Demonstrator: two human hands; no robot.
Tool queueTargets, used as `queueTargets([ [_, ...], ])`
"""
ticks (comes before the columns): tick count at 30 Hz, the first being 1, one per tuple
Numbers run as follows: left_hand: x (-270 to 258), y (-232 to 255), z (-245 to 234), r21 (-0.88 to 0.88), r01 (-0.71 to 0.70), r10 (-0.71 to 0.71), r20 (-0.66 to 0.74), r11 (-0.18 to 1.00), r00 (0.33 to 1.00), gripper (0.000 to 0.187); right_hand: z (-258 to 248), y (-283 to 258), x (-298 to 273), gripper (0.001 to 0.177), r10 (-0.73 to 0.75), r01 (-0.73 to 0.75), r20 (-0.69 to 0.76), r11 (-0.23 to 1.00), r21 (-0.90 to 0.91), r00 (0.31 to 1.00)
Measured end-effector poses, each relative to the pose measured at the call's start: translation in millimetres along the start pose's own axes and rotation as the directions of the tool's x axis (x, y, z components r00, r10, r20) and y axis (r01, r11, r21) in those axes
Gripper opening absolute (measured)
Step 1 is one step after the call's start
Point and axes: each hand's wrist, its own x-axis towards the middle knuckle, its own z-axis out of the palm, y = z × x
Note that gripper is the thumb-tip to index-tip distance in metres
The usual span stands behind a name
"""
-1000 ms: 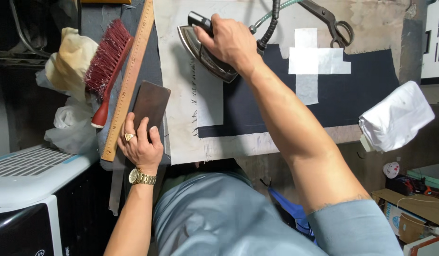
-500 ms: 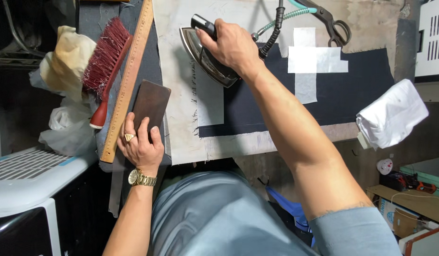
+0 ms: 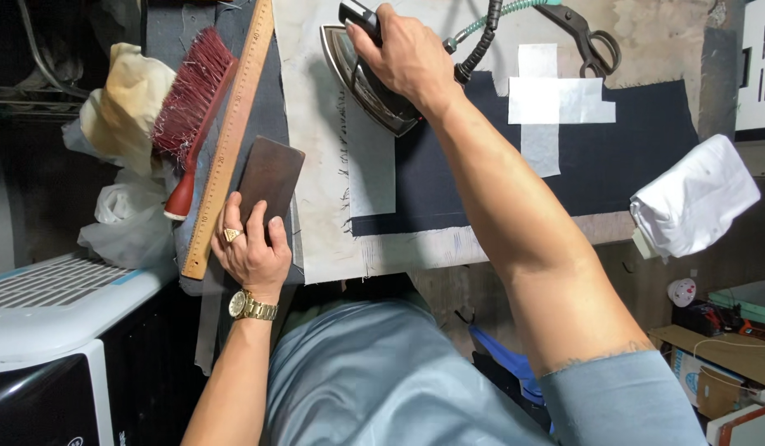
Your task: The person takes white lining fabric from a plastic bag, measures it against a piece of dark fabric on a workbench, cuts the lining into smaller strips using shears, and then irons the lining onto the dark fabric.
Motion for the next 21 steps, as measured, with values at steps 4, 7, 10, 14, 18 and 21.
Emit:
queueTargets([
  [4,-0.4,-1.2,0.0,-0.001,-0.006,0.006,-0.001,1.000,1.000,0.034,-1.1,-2.3,-7.7,0.055,0.040,-0.041,0.025,0.998,0.056,0.999],
  [7,-0.1,0.0,-0.6,-0.011,-0.008,0.008,-0.002,1.000,1.000,0.032,-4.9,-9.7,-26.0,0.047,0.022,-0.045,0.143,0.986,0.158,0.989],
  [10,-0.6,-0.2,-0.8,0.004,-0.013,0.014,-0.023,1.000,1.000,0.035,-5.5,-16.1,-43.1,0.049,0.020,-0.043,0.164,0.989,0.141,0.986],
  [14,-1.8,-1.6,0.7,0.003,-0.012,0.012,-0.010,1.000,1.000,0.029,-1.8,-14.8,-48.5,0.054,0.021,-0.033,0.151,0.996,0.079,0.988],
  [18,-1.1,-1.1,0.4,0.010,-0.011,0.011,-0.007,1.000,1.000,0.024,-6.1,-16.4,-39.0,0.054,0.011,-0.019,0.111,0.997,0.072,0.994],
  [21,-0.2,0.5,0.5,0.013,-0.007,0.007,-0.020,1.000,1.000,0.030,-8.0,-15.0,-25.3,0.054,0.036,-0.042,0.082,0.996,0.075,0.996],
])
